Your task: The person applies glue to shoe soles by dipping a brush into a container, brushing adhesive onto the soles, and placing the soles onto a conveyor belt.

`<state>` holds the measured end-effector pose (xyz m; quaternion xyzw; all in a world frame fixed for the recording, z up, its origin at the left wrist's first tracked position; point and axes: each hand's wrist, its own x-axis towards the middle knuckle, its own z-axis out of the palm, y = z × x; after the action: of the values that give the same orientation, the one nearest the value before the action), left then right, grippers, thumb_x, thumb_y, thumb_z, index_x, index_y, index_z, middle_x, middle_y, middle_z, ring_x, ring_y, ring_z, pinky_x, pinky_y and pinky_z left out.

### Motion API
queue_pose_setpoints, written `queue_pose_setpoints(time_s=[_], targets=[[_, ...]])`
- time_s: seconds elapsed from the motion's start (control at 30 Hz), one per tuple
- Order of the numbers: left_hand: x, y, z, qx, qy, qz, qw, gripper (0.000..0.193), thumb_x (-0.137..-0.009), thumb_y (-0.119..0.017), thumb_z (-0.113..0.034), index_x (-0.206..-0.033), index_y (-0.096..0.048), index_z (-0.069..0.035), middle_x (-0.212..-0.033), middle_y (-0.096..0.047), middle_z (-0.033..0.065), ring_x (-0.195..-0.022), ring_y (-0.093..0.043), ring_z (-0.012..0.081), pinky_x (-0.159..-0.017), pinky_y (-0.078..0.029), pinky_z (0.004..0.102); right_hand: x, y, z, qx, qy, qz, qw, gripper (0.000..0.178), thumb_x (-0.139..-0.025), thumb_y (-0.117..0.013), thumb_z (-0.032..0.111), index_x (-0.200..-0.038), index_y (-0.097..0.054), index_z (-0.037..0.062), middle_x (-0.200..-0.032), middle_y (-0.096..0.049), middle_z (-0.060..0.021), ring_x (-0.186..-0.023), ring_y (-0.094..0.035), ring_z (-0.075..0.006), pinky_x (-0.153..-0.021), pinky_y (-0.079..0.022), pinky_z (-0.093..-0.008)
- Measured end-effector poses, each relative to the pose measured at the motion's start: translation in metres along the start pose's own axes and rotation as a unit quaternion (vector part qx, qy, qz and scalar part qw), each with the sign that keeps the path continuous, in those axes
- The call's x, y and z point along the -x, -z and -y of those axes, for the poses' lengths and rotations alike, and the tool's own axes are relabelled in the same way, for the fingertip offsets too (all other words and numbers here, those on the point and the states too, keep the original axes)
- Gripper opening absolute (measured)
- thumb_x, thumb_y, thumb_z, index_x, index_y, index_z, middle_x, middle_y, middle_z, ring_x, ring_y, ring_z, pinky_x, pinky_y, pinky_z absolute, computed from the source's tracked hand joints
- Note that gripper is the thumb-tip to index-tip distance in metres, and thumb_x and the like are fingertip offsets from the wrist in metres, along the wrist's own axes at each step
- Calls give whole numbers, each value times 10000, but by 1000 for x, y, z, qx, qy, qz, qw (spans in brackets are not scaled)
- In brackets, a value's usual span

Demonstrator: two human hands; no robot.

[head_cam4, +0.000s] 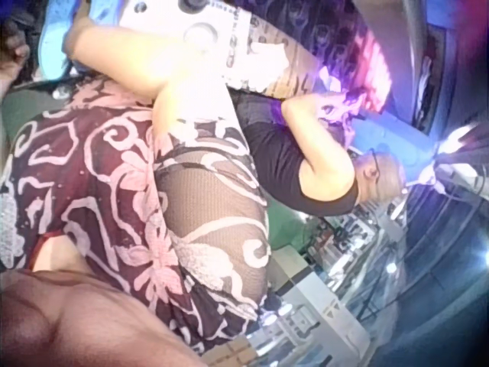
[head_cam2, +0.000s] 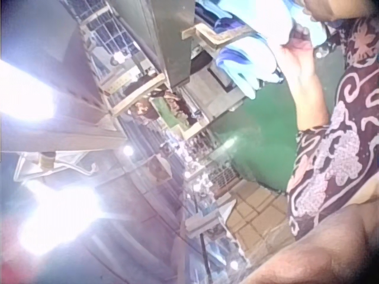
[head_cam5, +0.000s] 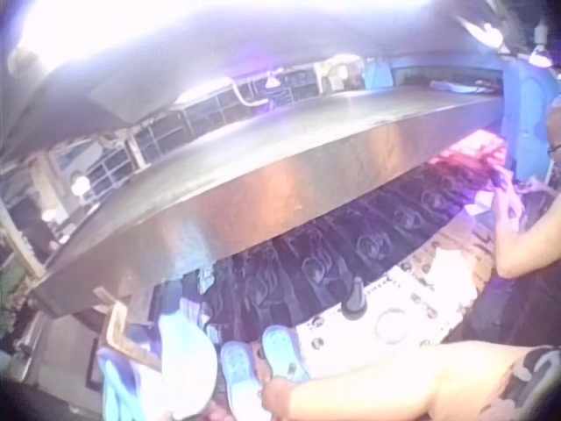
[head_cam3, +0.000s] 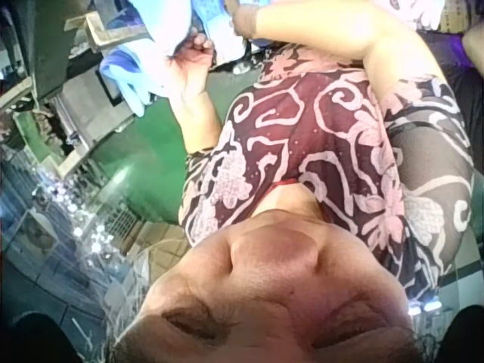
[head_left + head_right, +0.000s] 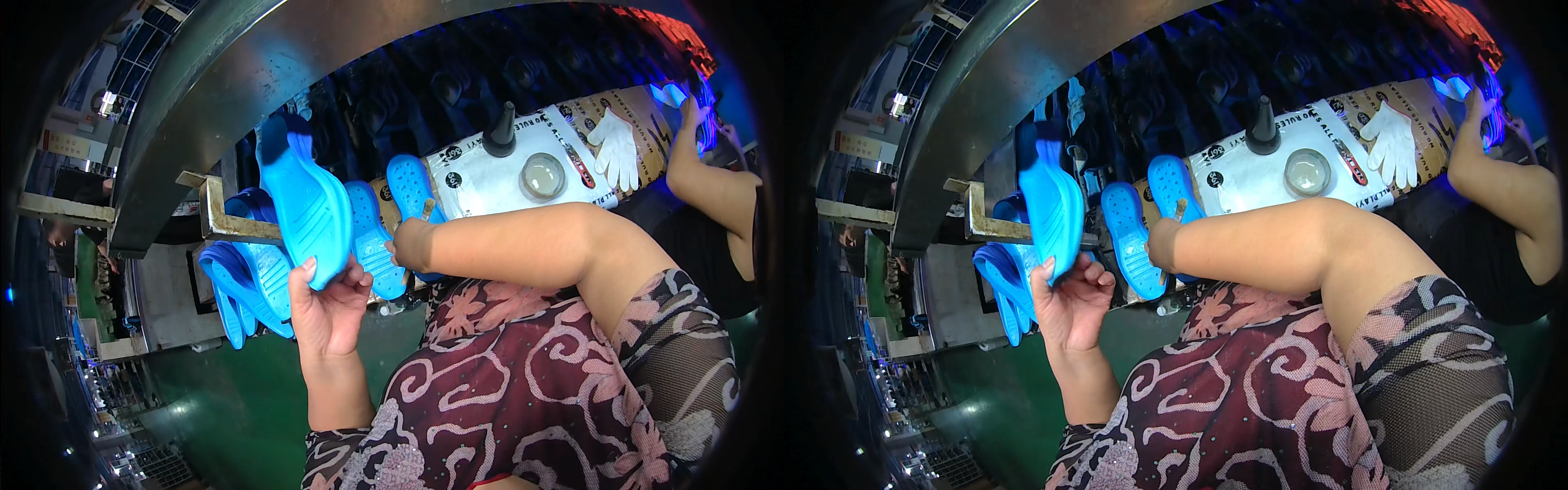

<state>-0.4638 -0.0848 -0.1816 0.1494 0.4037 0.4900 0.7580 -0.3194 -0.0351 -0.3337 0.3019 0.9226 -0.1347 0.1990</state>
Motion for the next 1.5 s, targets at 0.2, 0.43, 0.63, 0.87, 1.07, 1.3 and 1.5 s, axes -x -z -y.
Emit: queue_pose_setpoints(time_s=[0.2, 0.43, 0.63, 0.87, 1.07, 1.3, 1.5], targets=[[4, 44, 25, -84, 4, -10, 996, 433, -773, -605, -184, -1156, -504, -9, -1048, -603, 117, -885, -611, 231, -674, -501, 383, 76, 29, 3, -32, -5, -96, 995, 390, -854, -513, 208, -1224, -550, 94, -981, -624, -121, -828, -628, -291, -651, -513, -407], [-13, 110, 83, -208, 159, -17, 965, 348, -846, -584, -251, -1064, -531, 15, -836, -636, 138, -620, -613, 202, -550, -505, 292, 197, 12, -44, -174, -116, -549, 809, 354, -740, -602, -6, -1071, -607, 120, -1035, -599, -86, -907, -587, -279, -777, -473, -369], [-34, 109, 102, -100, 249, -62, 961, 122, -829, -604, -170, -891, -558, -76, -696, -651, 111, -545, -599, 176, -488, -475, 260, 283, -43, -60, -545, -306, -625, 468, 550, -1009, -231, 409, -976, -627, 28, -577, -407, 35, -528, -365, -48, -503, -312, -206], [-49, 84, 112, -78, 255, -34, 963, 175, -828, -630, -246, -807, -541, -96, -640, -568, 56, -512, -487, 140, -451, -388, 251, 281, -76, -56, -508, -392, -557, 527, 464, -941, -474, 408, -756, -665, 28, -619, -530, -20, -607, -474, -91, -577, -401, -251], [-69, 91, 120, -106, 241, -109, 959, 248, -806, -668, -287, -836, -511, -97, -658, -543, 56, -500, -456, 125, -426, -347, 229, 262, -74, -65, -434, -437, -487, 619, 354, -889, -575, 339, -749, -669, 28, -678, -610, -68, -646, -554, -141, -599, -430, -282], [-70, 84, 112, -98, 230, 32, 968, 150, -825, -575, -178, -745, -497, -78, -578, -526, 45, -456, -410, 114, -398, -300, 239, 250, -74, -71, -382, -434, -480, 659, 360, -882, -582, 332, -714, -668, 27, -688, -632, -114, -640, -581, -190, -615, -444, -310], [-47, 49, 115, -233, -21, 41, 971, 320, -859, -563, -118, -1141, -450, -16, -955, -580, 79, -600, -552, 149, -502, -441, 251, 259, -75, -66, -416, -400, -558, 597, 331, -892, -575, 292, -719, -669, 26, -678, -627, -111, -643, -584, -191, -614, -439, -312]])
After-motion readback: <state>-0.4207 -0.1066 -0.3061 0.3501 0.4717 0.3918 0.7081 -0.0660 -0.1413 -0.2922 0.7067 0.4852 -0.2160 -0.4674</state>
